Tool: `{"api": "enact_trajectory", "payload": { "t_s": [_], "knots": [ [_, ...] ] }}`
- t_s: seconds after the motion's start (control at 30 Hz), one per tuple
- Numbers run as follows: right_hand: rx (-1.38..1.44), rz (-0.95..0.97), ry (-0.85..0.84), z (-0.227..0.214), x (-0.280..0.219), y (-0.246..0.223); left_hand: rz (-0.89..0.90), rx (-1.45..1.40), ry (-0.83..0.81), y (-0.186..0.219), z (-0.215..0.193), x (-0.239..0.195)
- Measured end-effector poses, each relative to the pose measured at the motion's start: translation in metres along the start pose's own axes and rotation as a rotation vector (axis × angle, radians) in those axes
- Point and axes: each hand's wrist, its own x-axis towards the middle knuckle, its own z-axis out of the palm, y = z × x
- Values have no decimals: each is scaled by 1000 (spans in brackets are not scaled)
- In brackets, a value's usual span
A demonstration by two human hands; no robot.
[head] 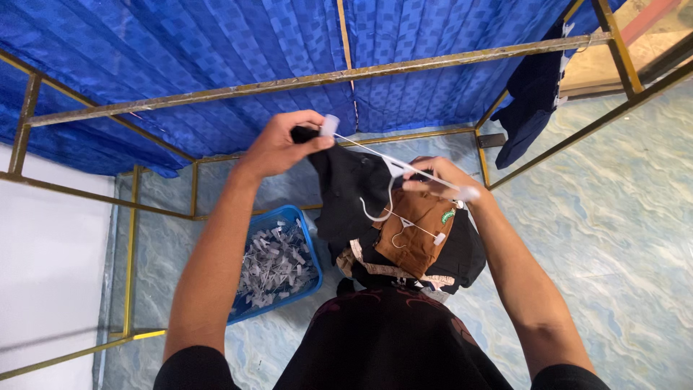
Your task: The person picks up clothes from a pile, places them on hangers, and hangs them on a metal rack. The person handles a dark blue garment, a black garment, and a brown garment, using white plastic hangers and clips to secure them to the rack.
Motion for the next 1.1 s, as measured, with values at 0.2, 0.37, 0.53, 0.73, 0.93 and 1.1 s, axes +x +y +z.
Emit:
{"api": "enact_trajectory", "payload": {
  "t_s": [0.2, 0.37, 0.53, 0.73, 0.93, 1.1],
  "knots": [
    [184, -91, 260, -5, 3, 31, -185, -42, 143, -20, -20, -13],
    [388, -211, 434, -16, -1, 16, -311, -173, 201, -38, -15, -15],
    [-134, -252, 674, -34, -28, -38, -244, -218, 227, -49, 7, -6],
    [-303, -473, 767, -35, -27, -97, -1, 96, 197, -43, 29, 13],
    [146, -491, 310, 13, 31, -124, 4, 180, 115, -16, 37, 16],
    [438, -448, 290, 32, 41, -109, -27, 145, 81, 2, 29, 6]
  ]
}}
